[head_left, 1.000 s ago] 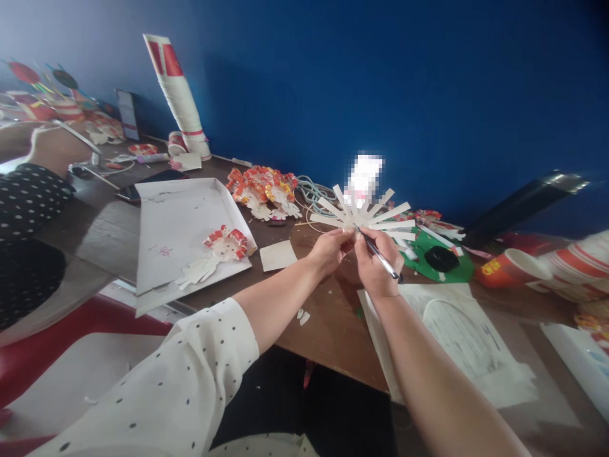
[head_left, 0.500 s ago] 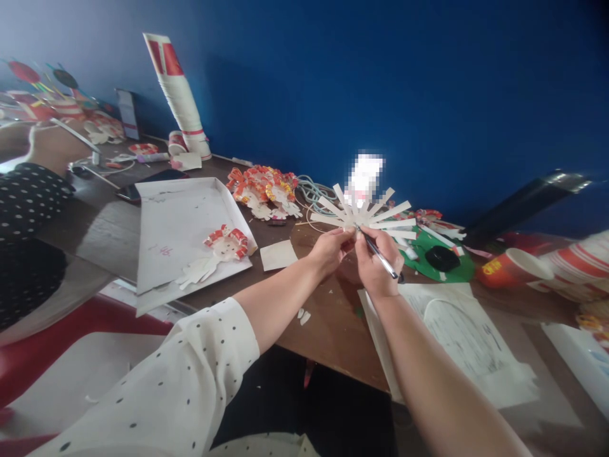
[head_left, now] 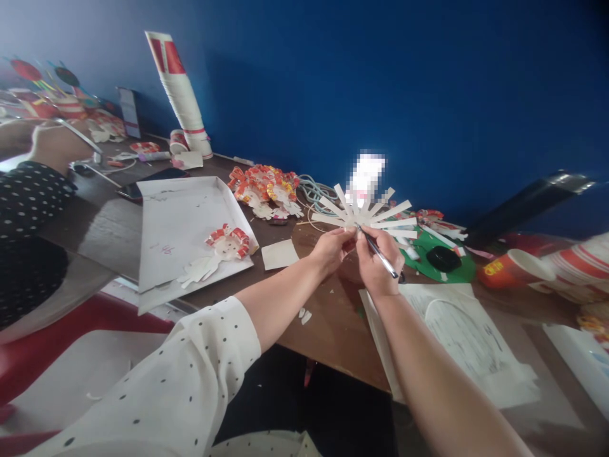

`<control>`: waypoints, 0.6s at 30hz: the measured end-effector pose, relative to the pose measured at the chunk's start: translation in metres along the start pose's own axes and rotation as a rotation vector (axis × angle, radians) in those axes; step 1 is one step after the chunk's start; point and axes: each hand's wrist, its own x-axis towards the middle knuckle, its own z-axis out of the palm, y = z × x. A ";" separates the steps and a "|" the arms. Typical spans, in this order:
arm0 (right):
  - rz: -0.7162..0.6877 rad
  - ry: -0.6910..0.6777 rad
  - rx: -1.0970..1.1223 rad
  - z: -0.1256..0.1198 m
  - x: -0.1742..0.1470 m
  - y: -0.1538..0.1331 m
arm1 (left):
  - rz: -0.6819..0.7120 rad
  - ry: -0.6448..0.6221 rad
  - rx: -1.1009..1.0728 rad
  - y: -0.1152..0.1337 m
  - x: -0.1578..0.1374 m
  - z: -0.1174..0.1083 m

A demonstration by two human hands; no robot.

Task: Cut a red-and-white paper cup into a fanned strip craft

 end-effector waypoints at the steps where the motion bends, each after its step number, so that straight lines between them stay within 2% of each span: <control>1: -0.004 -0.002 -0.002 0.000 0.000 0.000 | -0.001 0.001 0.002 0.000 0.000 0.000; 18: -0.016 0.009 -0.022 0.000 -0.001 -0.001 | 0.007 0.004 -0.002 0.000 0.000 0.000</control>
